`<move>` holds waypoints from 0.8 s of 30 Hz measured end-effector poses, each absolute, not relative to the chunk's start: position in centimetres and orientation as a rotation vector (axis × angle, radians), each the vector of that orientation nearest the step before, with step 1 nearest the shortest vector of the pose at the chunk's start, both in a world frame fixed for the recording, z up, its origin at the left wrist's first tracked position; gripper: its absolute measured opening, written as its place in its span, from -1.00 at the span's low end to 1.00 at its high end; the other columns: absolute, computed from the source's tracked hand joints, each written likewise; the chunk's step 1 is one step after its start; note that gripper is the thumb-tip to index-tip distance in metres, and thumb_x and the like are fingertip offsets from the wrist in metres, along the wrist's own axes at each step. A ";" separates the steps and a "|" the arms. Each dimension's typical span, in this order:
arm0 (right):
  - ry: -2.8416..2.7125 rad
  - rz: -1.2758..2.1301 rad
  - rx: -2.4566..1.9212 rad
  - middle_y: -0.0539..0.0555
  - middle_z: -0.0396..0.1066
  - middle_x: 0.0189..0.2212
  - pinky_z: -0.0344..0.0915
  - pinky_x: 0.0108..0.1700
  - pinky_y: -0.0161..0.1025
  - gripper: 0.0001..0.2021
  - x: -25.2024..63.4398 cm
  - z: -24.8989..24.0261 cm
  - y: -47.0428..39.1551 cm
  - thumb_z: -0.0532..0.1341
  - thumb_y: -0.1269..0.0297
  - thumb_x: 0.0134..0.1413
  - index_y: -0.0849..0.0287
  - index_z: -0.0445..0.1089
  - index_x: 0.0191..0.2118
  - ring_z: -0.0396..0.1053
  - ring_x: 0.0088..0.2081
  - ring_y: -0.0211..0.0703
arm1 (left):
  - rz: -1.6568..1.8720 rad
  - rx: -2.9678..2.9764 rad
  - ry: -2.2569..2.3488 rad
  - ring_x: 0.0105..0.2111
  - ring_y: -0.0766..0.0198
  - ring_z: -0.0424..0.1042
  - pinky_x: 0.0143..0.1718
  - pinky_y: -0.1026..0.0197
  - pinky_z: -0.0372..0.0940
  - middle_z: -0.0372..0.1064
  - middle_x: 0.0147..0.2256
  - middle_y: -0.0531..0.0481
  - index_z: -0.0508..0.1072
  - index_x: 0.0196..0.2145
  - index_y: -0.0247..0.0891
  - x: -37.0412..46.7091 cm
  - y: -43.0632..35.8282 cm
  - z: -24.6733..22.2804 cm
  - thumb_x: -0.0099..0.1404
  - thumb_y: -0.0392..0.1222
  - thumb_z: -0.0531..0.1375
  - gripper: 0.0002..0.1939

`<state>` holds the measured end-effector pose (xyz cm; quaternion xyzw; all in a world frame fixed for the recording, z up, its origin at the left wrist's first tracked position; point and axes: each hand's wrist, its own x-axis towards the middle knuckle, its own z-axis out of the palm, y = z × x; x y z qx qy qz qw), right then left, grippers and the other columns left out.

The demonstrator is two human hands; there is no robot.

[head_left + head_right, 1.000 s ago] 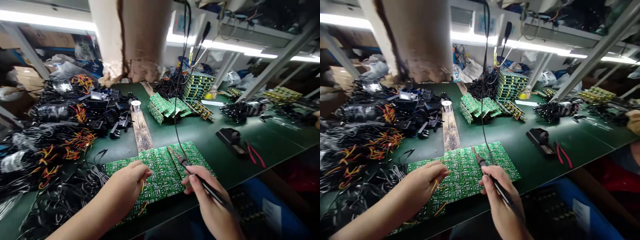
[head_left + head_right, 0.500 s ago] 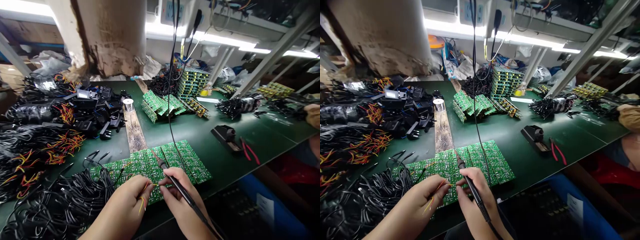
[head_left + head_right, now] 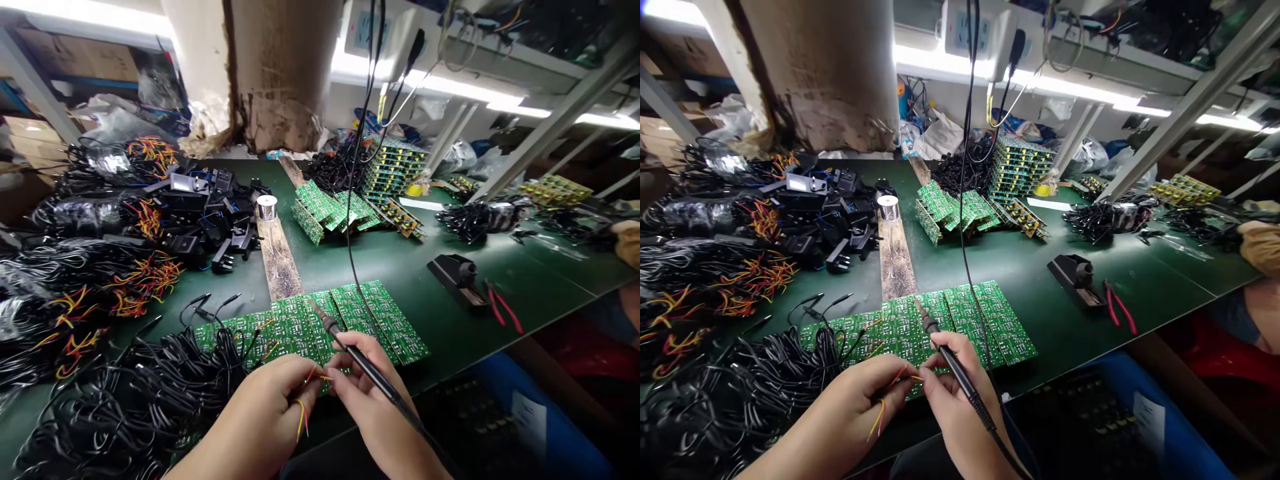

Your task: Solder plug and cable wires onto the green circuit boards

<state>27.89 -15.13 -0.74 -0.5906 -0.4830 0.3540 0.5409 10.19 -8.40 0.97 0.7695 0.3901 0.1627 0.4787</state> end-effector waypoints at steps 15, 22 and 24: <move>-1.703 0.443 -1.482 0.10 0.44 0.10 0.49 0.23 -0.14 -0.57 30.1 -0.8 -17.4 0.14 0.56 0.37 -0.05 0.35 0.21 0.49 0.14 -0.09 | 0.067 2.338 0.981 -0.26 0.11 0.50 -0.27 0.11 0.30 0.51 -0.25 -0.02 0.45 -0.29 -0.13 12.2 -8.2 0.7 0.48 -0.18 0.10 -0.83; -1.580 0.223 -1.670 0.09 0.51 0.09 0.58 0.13 -0.19 -0.78 33.6 0.7 -21.6 0.25 0.31 0.44 -0.04 0.51 0.10 0.58 0.05 -0.04 | 0.001 2.660 1.115 -0.28 0.08 0.54 -0.32 0.09 0.36 0.49 -0.27 -0.05 0.50 -0.19 -0.15 12.6 -10.0 -1.5 0.54 -0.27 0.00 -0.72; -1.524 0.244 -1.736 0.03 0.60 -0.04 0.62 -0.04 -0.32 -0.83 34.8 1.4 -23.0 0.24 0.24 0.45 -0.05 0.55 0.03 0.64 -0.10 -0.09 | 0.063 2.726 1.125 -0.28 0.10 0.54 -0.30 0.08 0.39 0.48 -0.27 -0.02 0.50 -0.20 -0.15 12.4 -10.6 -1.9 0.53 -0.31 0.01 -0.73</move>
